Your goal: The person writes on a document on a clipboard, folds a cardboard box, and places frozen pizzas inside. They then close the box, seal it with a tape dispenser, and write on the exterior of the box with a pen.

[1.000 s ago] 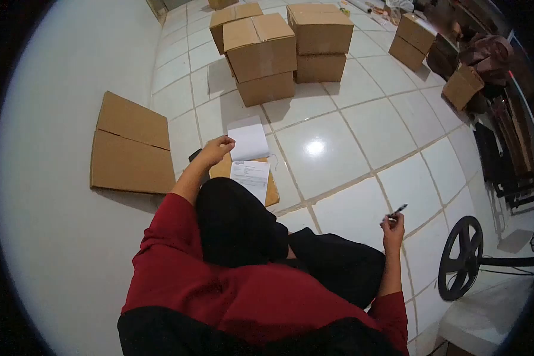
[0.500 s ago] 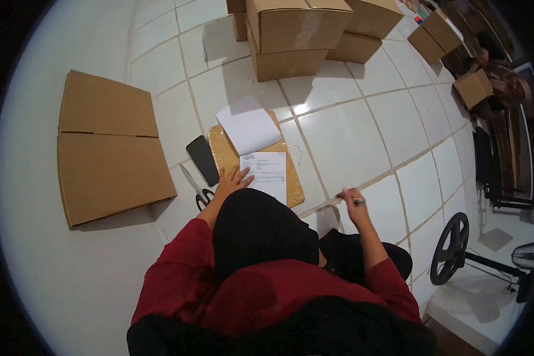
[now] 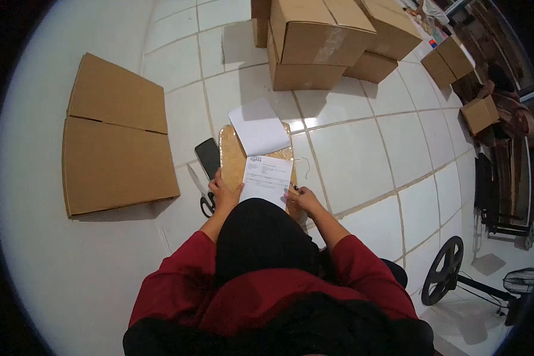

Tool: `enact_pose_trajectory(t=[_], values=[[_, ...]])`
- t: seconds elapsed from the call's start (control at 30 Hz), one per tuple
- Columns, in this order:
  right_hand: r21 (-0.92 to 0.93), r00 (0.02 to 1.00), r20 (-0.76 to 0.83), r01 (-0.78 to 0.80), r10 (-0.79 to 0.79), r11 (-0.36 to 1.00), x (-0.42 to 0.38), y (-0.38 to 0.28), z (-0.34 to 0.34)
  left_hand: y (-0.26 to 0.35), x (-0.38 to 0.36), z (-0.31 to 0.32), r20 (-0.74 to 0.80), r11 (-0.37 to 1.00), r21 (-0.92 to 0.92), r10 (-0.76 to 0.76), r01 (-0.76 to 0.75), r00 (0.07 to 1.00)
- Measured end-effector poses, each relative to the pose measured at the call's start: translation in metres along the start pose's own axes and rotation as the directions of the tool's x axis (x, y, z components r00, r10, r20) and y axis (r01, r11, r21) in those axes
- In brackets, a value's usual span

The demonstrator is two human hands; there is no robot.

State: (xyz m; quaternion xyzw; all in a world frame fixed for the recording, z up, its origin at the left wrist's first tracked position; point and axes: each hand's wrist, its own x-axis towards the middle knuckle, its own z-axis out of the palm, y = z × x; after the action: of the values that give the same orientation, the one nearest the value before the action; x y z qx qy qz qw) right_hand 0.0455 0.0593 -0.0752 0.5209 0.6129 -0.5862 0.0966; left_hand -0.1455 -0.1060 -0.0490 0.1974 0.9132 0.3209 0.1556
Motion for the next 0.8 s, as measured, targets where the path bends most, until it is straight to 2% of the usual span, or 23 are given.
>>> enact_pose_trajectory(t=[0.03, 0.07, 0.1, 0.13, 0.17, 0.2, 0.23, 0.27, 0.3, 0.33, 0.4, 0.43, 0.47, 0.5, 0.53, 0.57, 0.67, 0.7, 0.77, 0.8], values=[[0.001, 1.0, -0.01, 0.01, -0.01, 1.0, -0.002, -0.002, -0.004, 0.011, 0.002, -0.005, -0.08, 0.991, -0.12, -0.063, 0.053, 0.995], [0.106, 0.996, -0.037, 0.082, -0.078, 0.991, -0.005, -0.003, -0.005, 0.021, 0.007, -0.012, -0.057, 0.977, -0.107, -0.191, 0.185, 0.98], [0.207, 0.988, -0.07, 0.151, -0.14, 0.966, -0.01, -0.002, -0.006, 0.025, 0.016, -0.012, -0.056, 0.978, -0.109, -0.185, 0.178, 0.981], [0.21, 0.987, -0.076, 0.152, -0.139, 0.966, -0.011, -0.004, -0.008, 0.027, 0.026, -0.015, 0.134, 0.901, -0.374, -0.18, 0.218, 0.975], [0.251, 0.959, -0.172, 0.265, -0.227, 0.931, -0.009, -0.009, -0.013, 0.029, 0.037, -0.017, 0.312, 0.749, -0.595, -0.118, 0.291, 0.943], [0.28, 0.912, -0.272, 0.38, -0.306, 0.882, -0.006, -0.017, -0.019, 0.039, 0.048, -0.023, 0.455, 0.676, -0.654, -0.007, 0.339, 0.891], [0.26, 0.904, -0.272, 0.399, -0.329, 0.88, -0.017, -0.038, -0.027, 0.053, 0.055, -0.034, 0.457, 0.675, -0.659, 0.007, 0.333, 0.889], [0.238, 0.896, -0.27, 0.416, -0.351, 0.878, -0.035, -0.065, -0.036, 0.069, 0.057, -0.051, 0.524, 0.595, -0.695, 0.033, 0.405, 0.851], [0.132, 0.864, -0.272, 0.47, -0.424, 0.872, -0.037, -0.083, -0.045, 0.084, 0.056, -0.07, 0.581, 0.51, -0.719, 0.068, 0.472, 0.811], [0.022, 0.823, -0.264, 0.527, -0.503, 0.85, -0.04, -0.103, -0.053, 0.095, 0.056, -0.089, 0.571, 0.505, -0.73, 0.083, 0.459, 0.817], [-0.069, 0.766, -0.279, 0.585, -0.579, 0.808, -0.075, -0.156, -0.068, 0.113, 0.051, -0.128, 0.424, 0.383, -0.87, 0.261, 0.31, 0.867], [-0.147, 0.715, -0.288, 0.624, -0.637, 0.767, -0.098, -0.181, -0.073, 0.124, 0.046, -0.146, 0.4, 0.377, -0.881, 0.272, 0.285, 0.875], [-0.151, 0.7, -0.283, 0.643, -0.656, 0.751, -0.12, -0.198, -0.076, 0.133, 0.037, -0.165, 0.33, 0.393, -0.899, 0.321, 0.192, 0.888], [-0.068, 0.689, -0.278, 0.681, -0.669, 0.729, -0.141, -0.209, -0.081, 0.141, 0.026, -0.182, 0.264, 0.405, -0.909, 0.367, 0.102, 0.892], [0.014, 0.68, -0.271, 0.711, -0.682, 0.703, -0.161, -0.218, -0.086, 0.153, 0.011, -0.198, 0.265, 0.413, -0.906, 0.369, 0.099, 0.891], [-0.031, 0.664, -0.324, 0.705, -0.674, 0.709, -0.181, -0.221, -0.089, 0.157, -0.002, -0.209, 0.247, 0.406, -0.91, 0.369, 0.084, 0.896], [-0.03, 0.659, -0.352, 0.702, -0.665, 0.712, -0.239, -0.199, -0.101, 0.172, -0.052, -0.226, 0.432, 0.297, -0.887, 0.268, 0.352, 0.861], [-0.034, 0.694, -0.373, 0.653, -0.616, 0.757, -0.255, -0.183, -0.105, 0.176, -0.07, -0.22, 0.442, 0.3, -0.883, 0.275, 0.361, 0.854], [-0.03, 0.733, -0.416, 0.581, -0.539, 0.813, -0.281, -0.138, -0.114, 0.184, -0.104, -0.202, 0.449, 0.5, -0.826, 0.305, 0.26, 0.84], [-0.051, 0.724, -0.481, 0.541, -0.495, 0.84, -0.293, -0.11, -0.12, 0.184, -0.118, -0.185, 0.478, 0.498, -0.824, 0.358, 0.269, 0.802]])
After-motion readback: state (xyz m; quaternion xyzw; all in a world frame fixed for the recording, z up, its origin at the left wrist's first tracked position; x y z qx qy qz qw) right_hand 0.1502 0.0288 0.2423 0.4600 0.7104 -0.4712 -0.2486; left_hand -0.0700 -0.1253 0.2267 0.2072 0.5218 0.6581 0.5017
